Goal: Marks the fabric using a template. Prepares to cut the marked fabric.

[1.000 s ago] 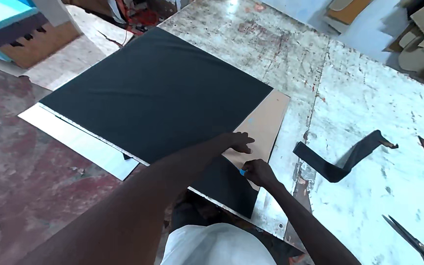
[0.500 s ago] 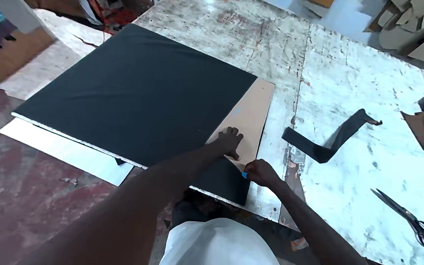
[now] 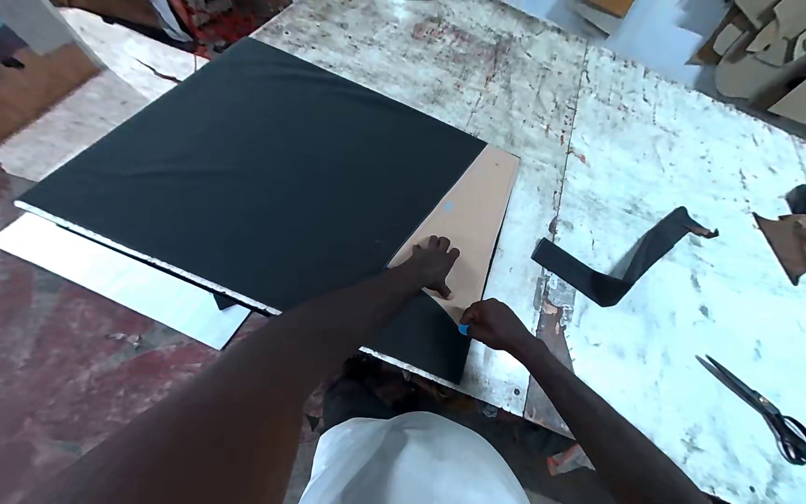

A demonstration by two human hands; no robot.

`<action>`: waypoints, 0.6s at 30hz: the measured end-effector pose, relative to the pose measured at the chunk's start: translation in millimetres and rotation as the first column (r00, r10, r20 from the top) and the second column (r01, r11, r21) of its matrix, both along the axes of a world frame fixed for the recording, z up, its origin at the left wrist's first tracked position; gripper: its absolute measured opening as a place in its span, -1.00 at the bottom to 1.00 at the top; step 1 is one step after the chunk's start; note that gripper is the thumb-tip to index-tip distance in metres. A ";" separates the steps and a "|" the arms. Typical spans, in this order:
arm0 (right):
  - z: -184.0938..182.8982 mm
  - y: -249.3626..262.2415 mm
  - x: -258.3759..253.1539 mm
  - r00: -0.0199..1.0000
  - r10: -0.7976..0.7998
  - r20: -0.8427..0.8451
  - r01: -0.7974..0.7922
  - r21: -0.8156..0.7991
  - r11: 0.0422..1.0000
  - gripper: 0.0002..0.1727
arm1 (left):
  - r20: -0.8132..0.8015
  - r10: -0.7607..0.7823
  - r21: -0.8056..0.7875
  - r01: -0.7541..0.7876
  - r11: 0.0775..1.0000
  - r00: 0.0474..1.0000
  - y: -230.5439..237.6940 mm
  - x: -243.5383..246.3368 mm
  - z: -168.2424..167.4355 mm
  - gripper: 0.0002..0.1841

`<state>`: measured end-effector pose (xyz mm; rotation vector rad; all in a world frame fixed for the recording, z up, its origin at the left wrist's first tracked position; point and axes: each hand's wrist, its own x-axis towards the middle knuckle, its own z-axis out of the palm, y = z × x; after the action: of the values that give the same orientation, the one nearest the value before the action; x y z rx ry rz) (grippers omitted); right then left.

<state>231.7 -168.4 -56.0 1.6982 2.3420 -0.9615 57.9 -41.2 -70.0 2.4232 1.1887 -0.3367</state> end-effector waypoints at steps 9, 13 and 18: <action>-1.8 10.6 6.1 0.970 0.244 0.017 -0.245 0.051 0.968 -0.81 | 0.012 0.006 0.004 -0.006 1.000 1.000 -1.4 0.0 -0.2 0.11; 4.8 0.2 25.1 0.965 0.253 0.075 -0.254 0.010 0.967 -0.82 | 0.012 0.001 0.011 -0.001 1.000 1.000 -1.1 -0.7 0.4 0.10; 6.6 -36.4 57.7 0.921 -0.268 -0.283 0.268 -0.039 0.963 -0.84 | 0.018 0.004 0.009 -0.004 1.000 1.000 -0.9 -1.4 -2.3 0.10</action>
<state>289.4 -204.8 -49.4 2.0426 2.3070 -1.3365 56.5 -42.2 -72.3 2.4261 1.1890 -0.3083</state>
